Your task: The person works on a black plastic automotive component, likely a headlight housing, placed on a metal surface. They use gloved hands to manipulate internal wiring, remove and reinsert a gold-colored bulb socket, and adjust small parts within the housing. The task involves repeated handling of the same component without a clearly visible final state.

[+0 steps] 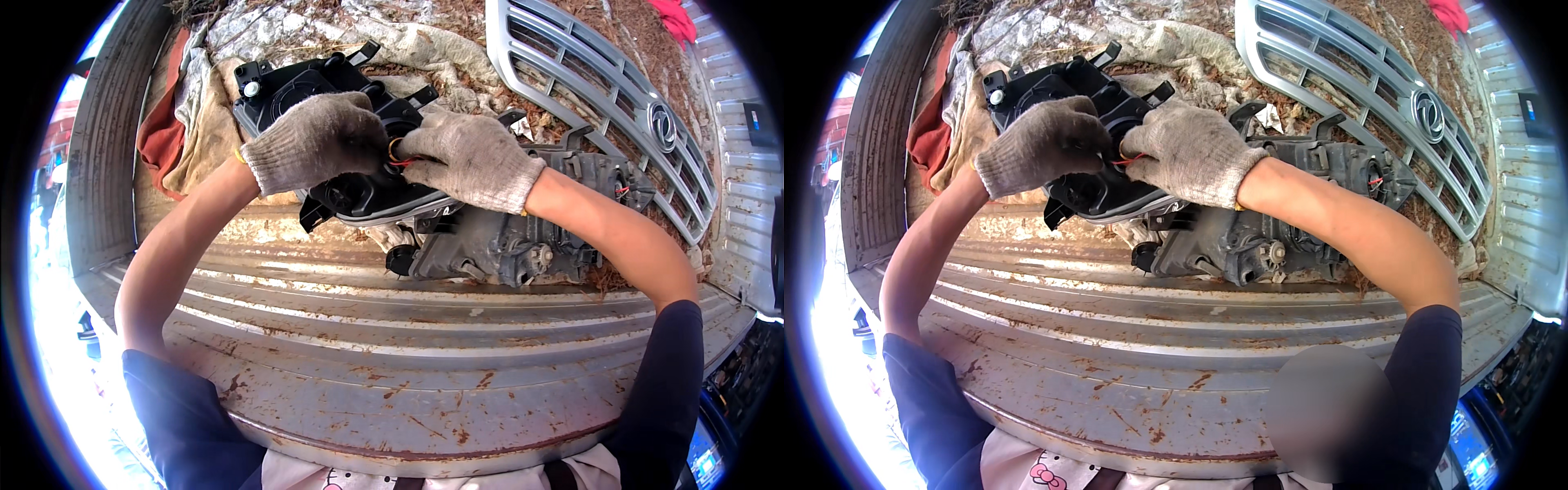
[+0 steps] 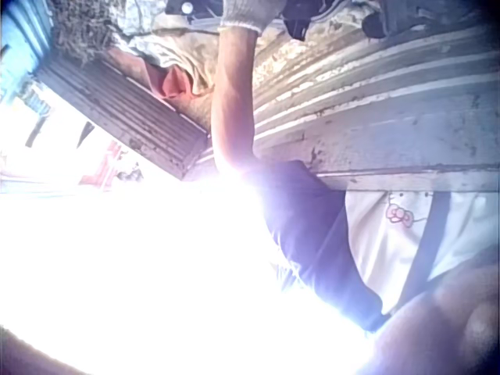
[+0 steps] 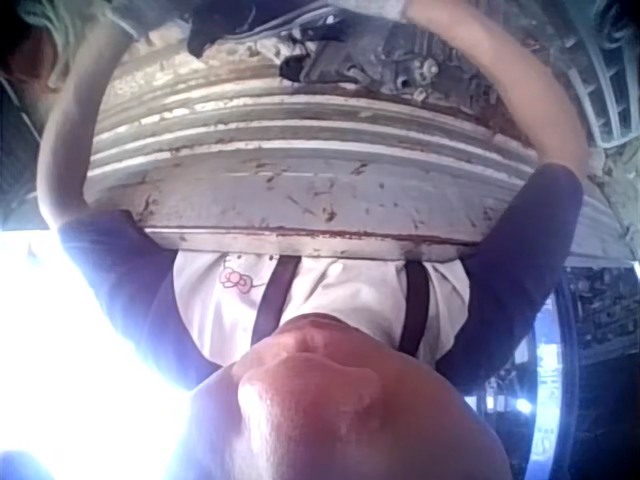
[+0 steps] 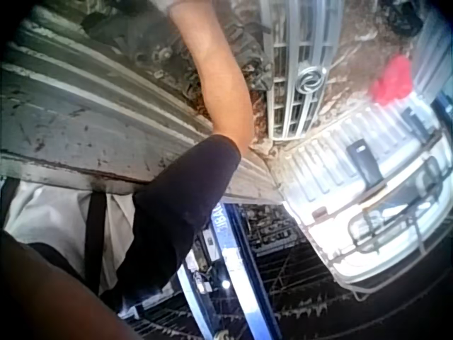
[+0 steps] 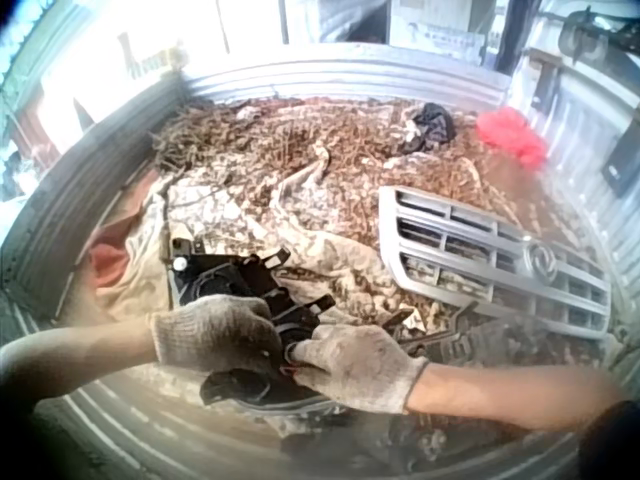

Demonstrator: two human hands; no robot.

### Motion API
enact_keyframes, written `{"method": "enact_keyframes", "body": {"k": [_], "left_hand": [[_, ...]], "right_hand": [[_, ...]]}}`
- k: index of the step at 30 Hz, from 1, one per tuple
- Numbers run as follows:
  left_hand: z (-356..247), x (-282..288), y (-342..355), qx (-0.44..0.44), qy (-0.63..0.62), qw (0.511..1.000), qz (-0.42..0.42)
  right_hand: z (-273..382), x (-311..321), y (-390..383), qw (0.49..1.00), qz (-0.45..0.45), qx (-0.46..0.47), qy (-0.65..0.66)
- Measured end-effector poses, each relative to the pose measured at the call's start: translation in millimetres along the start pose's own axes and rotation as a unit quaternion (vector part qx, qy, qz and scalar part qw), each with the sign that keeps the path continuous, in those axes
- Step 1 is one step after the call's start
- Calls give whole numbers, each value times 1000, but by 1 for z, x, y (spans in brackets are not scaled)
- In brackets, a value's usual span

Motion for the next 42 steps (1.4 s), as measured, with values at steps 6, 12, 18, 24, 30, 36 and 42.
{"method": "enact_keyframes", "body": {"k": [6,12,18,24,30,36,42], "left_hand": [[8,-15,2,-1,38,998,-41],[8,-18,5,-60,92,993,-47],[-6,-23,8,-51,165,984,-35],[5,-35,18,42,178,983,-8],[5,-39,25,136,162,977,34],[10,-41,21,93,157,983,11],[7,-37,25,114,158,980,41]], "right_hand": [[0,-16,7,998,46,-25,-42],[-5,-21,10,997,17,-70,16],[-4,-27,7,997,-40,-46,40],[4,-23,18,997,48,-53,-40],[4,-28,15,996,39,-11,-83],[11,-24,21,989,63,-56,-125],[10,-21,21,990,86,-62,-89]]}}
Point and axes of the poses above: each hand's wrist, its own y-axis towards the middle knuckle, its own x-axis out of the back of the hand, z = x × y, the point moved 3 cm from there along y, towards the middle knuckle, and after that the axes turned 13 degrees about -z, right-handed, at the moved point
